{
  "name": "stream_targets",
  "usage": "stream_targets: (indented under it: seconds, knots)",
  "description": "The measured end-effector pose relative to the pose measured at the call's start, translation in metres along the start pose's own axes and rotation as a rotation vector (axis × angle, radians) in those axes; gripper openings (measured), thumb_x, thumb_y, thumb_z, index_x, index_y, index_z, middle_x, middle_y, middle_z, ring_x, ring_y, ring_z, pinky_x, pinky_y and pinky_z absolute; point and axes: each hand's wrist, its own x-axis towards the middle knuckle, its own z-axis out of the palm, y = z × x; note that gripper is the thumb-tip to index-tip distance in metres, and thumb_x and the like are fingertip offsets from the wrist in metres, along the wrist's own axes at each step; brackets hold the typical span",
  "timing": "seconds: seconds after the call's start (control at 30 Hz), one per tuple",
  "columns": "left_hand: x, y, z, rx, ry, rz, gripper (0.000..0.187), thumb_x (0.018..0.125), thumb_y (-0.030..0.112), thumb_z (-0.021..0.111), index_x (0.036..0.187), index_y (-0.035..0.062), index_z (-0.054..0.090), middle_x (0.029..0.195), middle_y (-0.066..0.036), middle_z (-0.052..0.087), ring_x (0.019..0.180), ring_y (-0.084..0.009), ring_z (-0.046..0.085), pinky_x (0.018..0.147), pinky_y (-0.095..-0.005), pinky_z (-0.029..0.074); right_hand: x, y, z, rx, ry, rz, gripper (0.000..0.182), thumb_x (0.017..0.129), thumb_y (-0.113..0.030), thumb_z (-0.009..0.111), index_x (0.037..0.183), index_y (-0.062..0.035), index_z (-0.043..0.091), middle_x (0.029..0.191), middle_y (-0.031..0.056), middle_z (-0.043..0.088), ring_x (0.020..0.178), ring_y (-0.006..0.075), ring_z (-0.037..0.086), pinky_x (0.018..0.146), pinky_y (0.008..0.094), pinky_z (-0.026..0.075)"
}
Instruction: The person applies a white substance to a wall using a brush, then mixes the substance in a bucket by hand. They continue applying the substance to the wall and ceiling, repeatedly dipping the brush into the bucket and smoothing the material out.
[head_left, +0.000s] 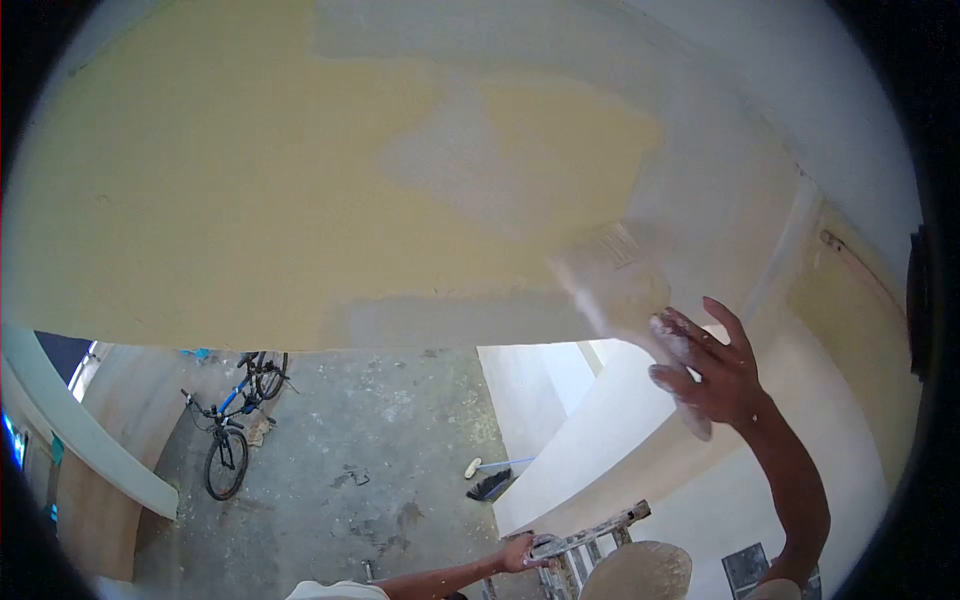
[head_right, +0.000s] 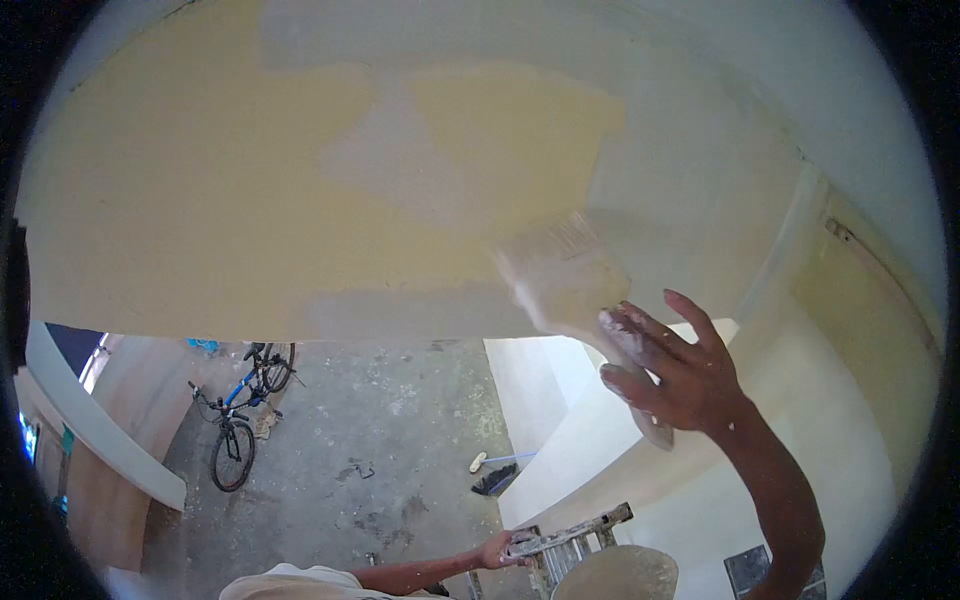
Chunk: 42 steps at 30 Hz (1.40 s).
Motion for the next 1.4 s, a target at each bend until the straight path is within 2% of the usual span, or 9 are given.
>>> stream_targets:
  seconds: [0.03,0.1,0.27,0.5,0.7,0.8,0.9,1.07,1.4]
  knots:
    - [-0.002,-0.001,0.001,0.063,0.001,-0.013,0.054,0.073,0.039,0.065,0.109,0.0014,0.051,0.097,-0.016,0.059,0.092,-0.0267,0.055,0.084,-0.0356,0.04,-0.004,-0.011,-0.006,0.0,-0.013,0.012,0.015,0.073,-0.02,0.068,0.086,-0.0189,0.061,0.105,0.004,0.061,0.105,0.0146,0.052,0.094,0.038,0.038]
    - [-0.008,-0.039,0.014,-0.038,0.056,-0.167,0.06,0.069,0.041,0.068,0.112,0.0031,0.05,0.106,-0.016,0.055,0.1,-0.0276,0.052,0.089,-0.0358,0.038,-0.019,-0.034,-0.023,0.859,0.224,0.923,0.018,0.073,-0.01,0.066,0.09,-0.0112,0.06,0.102,0.0083,0.06,0.098,0.0132,0.055,0.084,0.0321,0.044]
    - [-0.017,-0.01,0.009,-0.292,0.007,-0.048,0.057,0.069,0.033,0.07,0.109,-0.0026,0.05,0.096,-0.012,0.057,0.089,-0.019,0.055,0.081,-0.0324,0.042,-0.025,-0.046,-0.064,1.101,0.639,1.204,0.024,0.076,-0.005,0.062,0.096,0.0012,0.051,0.094,0.0066,0.052,0.083,0.0159,0.058,0.076,0.0276,0.045]
    - [-0.002,0.023,-0.003,-0.114,-0.04,-0.155,0.047,0.072,0.03,0.07,0.104,-0.0011,0.054,0.085,-0.007,0.059,0.079,-0.01,0.052,0.069,-0.0276,0.044,-0.031,-0.041,-0.068,1.402,0.691,1.233,0.026,0.077,-0.008,0.062,0.098,0.0007,0.049,0.096,0.0067,0.052,0.084,0.017,0.058,0.077,0.0312,0.048]
    - [-0.004,0.012,0.001,-0.135,0.025,-0.049,0.052,0.071,0.037,0.067,0.106,0.0003,0.054,0.09,-0.014,0.06,0.08,-0.0216,0.055,0.075,-0.0331,0.043,0.0,-0.033,-0.052,1.233,0.617,1.121,0.029,0.075,-0.007,0.065,0.099,0.0008,0.05,0.092,0.0061,0.054,0.081,0.0154,0.057,0.07,0.0296,0.049]
    - [-0.006,0.013,0.004,-0.073,0.136,-0.015,0.054,0.071,0.04,0.066,0.106,0.0005,0.054,0.093,-0.014,0.06,0.083,-0.0238,0.056,0.078,-0.0339,0.042,0.03,-0.022,-0.047,0.876,0.282,0.86,0.03,0.073,-0.006,0.067,0.097,-0.0003,0.051,0.09,0.0061,0.054,0.077,0.0107,0.054,0.063,0.0247,0.045]
    - [-0.003,0.022,-0.006,0.013,0.032,-0.034,0.055,0.071,0.041,0.065,0.106,0.0003,0.054,0.096,-0.015,0.06,0.086,-0.0246,0.056,0.08,-0.0344,0.042,0.068,-0.006,-0.028,0.778,0.367,0.583,0.029,0.073,-0.009,0.068,0.095,-0.0006,0.05,0.088,0.0051,0.054,0.076,0.01,0.055,0.061,0.0238,0.045]
    - [-0.004,0.019,-0.003,-0.056,0.024,-0.01,0.052,0.073,0.04,0.064,0.106,0.0007,0.054,0.096,-0.016,0.06,0.089,-0.0241,0.055,0.083,-0.0346,0.04,0.156,-0.013,-0.043,1.185,0.318,0.779,0.025,0.074,-0.012,0.066,0.086,0.0019,0.049,0.066,0.0057,0.054,0.045,0.0076,0.049,0.04,0.0198,0.039]
    - [-0.003,0.018,-0.004,-0.033,-0.005,0.025,0.051,0.074,0.042,0.062,0.104,0.0015,0.053,0.09,-0.015,0.061,0.083,-0.0254,0.056,0.077,-0.0348,0.041,0.295,-0.068,0.006,1.208,0.301,0.448,0.037,0.072,-0.007,0.067,0.098,0.0052,0.043,0.083,0.0156,0.058,0.061,0.0176,0.061,0.052,0.0257,0.052]
